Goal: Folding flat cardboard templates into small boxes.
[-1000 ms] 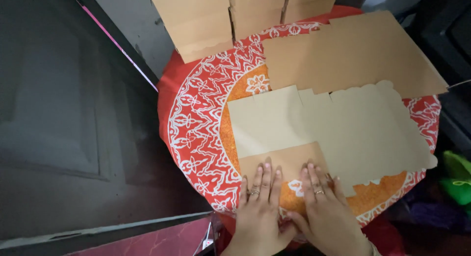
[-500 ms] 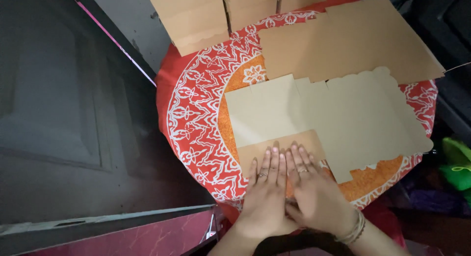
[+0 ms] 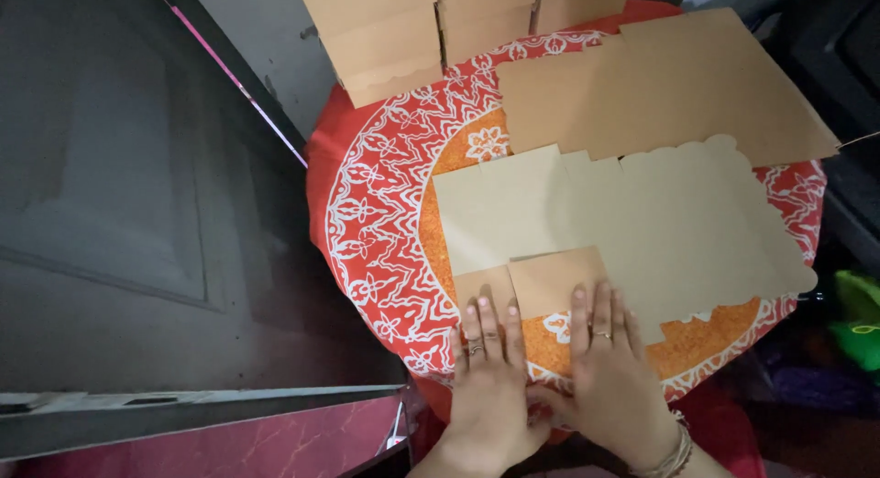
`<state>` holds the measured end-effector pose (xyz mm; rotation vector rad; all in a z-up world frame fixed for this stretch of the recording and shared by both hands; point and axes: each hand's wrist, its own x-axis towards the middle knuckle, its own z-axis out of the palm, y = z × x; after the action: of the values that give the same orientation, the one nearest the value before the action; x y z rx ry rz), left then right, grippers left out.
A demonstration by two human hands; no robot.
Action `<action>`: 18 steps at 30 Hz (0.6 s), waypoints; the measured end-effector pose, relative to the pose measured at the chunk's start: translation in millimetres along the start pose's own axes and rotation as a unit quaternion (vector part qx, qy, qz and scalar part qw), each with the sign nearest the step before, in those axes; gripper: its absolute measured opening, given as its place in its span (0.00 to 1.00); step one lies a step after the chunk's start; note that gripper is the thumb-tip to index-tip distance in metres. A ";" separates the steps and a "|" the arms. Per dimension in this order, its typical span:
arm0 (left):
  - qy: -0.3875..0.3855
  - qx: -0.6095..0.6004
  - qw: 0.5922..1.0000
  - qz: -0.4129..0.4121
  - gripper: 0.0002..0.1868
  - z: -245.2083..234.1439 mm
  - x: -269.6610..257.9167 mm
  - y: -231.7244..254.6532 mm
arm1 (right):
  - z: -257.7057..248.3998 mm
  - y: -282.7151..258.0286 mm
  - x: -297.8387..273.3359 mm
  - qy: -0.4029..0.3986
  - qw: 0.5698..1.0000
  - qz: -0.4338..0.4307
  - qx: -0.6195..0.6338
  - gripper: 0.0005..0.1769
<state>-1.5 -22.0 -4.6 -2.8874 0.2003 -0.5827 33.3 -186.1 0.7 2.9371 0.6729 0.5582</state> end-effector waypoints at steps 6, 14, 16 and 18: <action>0.017 -0.045 0.999 -0.014 1.00 7.1 0.0 7.0 | -6.8 -6.5 1.4 0.016 0.999 -0.030 -0.015 0.72; -0.040 -0.064 0.997 0.010 0.92 -5.1 -7.1 -3.3 | -11.2 10.1 35.5 -0.058 0.979 -0.116 0.158 0.61; -0.007 -0.039 0.999 0.000 0.94 3.3 -10.1 -2.3 | 0.0 10.4 39.5 -0.112 0.978 -0.120 0.133 0.76; 0.011 -0.037 0.999 -0.013 0.97 11.5 -12.6 0.6 | 3.4 10.8 44.0 -0.041 0.986 -0.139 0.087 0.80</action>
<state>-8.5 -18.7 -19.8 -2.9596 0.1917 -0.6244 75.8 -176.7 13.9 2.9239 1.1518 0.3665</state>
